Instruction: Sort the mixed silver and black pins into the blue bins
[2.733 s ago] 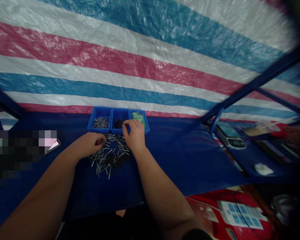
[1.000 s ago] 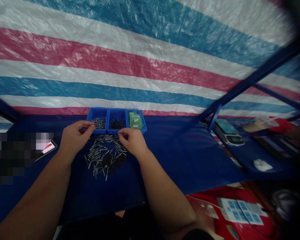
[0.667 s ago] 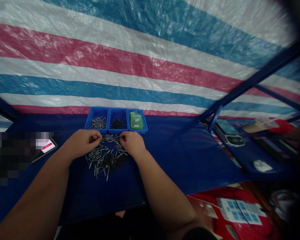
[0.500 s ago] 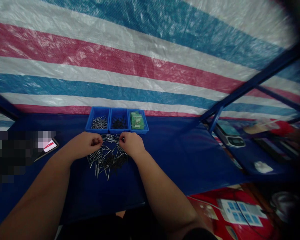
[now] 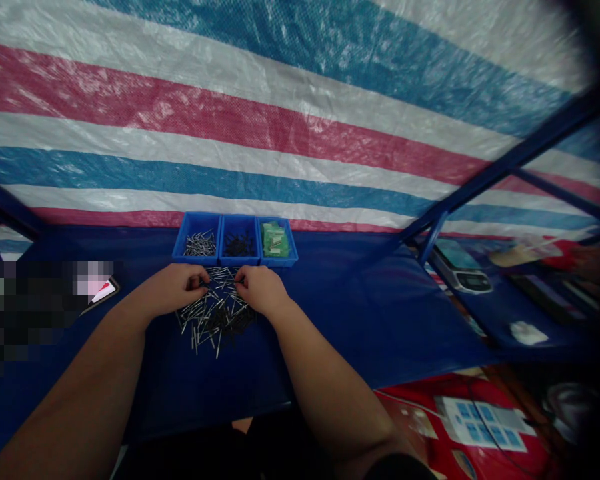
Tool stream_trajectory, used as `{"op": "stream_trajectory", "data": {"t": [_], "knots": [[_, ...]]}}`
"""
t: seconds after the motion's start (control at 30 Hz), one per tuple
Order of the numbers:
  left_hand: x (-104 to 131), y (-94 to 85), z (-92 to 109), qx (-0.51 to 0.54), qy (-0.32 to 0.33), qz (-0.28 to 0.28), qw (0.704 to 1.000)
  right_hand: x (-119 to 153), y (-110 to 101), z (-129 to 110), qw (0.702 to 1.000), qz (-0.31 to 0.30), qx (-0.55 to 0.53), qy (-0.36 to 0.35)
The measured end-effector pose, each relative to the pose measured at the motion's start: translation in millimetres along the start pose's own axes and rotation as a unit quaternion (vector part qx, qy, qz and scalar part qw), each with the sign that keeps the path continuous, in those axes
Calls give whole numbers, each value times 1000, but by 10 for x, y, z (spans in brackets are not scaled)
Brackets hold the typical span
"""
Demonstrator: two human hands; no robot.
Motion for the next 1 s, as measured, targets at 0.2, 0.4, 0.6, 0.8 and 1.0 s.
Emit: {"op": "stream_trajectory", "data": {"t": [0.2, 0.4, 0.6, 0.8, 1.0], "knots": [[-5, 5, 3, -7, 5, 4, 1000, 24, -39, -10, 1000, 11, -2, -29], [0, 2, -4, -3, -1, 5, 1000, 41, -129, 10, 981, 90, -126, -114], [10, -9, 2, 8, 6, 9, 1000, -55, -51, 98, 933, 204, -294, -21], [24, -22, 4, 30, 5, 16, 999, -4, -205, 179, 938, 209, -276, -9], [39, -47, 91, 18, 6, 16, 1000, 166, -462, 399, 992, 9, -127, -10]]}}
Point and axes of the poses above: each hand's wrist, its own x-axis away from the middle knuckle, its own y-axis out of the palm, z = x × y, the point moved 1 cm from there along -x, towards the middle knuckle, and after that the axes turned 1 degree about -x, right-handed, at the moved point
